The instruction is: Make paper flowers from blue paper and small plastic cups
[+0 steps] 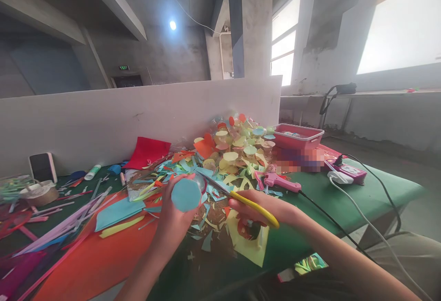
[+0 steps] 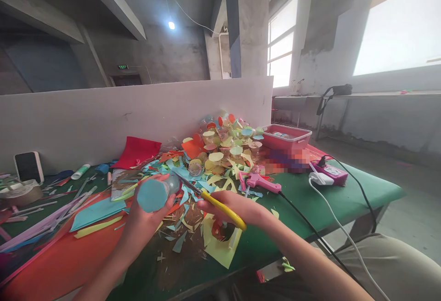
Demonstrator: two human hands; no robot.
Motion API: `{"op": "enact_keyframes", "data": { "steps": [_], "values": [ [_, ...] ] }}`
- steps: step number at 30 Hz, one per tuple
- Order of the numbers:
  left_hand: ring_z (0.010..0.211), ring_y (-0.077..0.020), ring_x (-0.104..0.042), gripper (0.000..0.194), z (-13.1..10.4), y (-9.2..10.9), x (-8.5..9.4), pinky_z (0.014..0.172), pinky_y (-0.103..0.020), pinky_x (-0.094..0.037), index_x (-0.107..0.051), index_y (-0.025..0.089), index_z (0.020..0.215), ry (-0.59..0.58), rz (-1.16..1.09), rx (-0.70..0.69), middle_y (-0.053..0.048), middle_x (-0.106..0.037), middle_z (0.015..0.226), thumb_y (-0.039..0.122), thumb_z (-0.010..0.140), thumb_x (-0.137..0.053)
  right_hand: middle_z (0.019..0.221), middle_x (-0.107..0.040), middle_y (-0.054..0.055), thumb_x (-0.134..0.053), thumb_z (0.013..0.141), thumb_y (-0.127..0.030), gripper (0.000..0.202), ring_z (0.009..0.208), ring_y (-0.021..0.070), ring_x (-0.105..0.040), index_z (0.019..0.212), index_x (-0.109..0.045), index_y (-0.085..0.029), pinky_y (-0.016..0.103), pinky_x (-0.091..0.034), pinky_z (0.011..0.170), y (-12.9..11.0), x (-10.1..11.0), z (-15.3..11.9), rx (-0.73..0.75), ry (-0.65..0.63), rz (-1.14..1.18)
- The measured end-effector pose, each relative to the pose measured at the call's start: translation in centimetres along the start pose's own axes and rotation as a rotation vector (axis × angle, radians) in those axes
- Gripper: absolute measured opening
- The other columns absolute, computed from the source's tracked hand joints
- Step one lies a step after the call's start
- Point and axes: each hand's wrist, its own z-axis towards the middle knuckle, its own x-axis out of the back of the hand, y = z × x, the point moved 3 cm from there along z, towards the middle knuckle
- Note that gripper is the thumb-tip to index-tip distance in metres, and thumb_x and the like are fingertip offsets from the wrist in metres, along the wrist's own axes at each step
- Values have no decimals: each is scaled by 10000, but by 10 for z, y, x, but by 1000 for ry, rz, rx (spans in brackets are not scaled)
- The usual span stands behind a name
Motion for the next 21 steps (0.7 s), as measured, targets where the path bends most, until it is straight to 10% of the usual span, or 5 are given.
{"op": "enact_keyframes", "data": {
  "steps": [21],
  "values": [
    [1118, -270, -569, 519, -5, -11, -3, 925, -427, -494, -504, 258, 1192, -42, -45, 99, -82, -561, 1189, 418, 730, -679, 665, -403, -28, -467, 839, -733, 526, 538, 113, -413, 757, -393, -219, 253, -361, 467, -5, 0, -1, 74, -28, 59]
  ]
}}
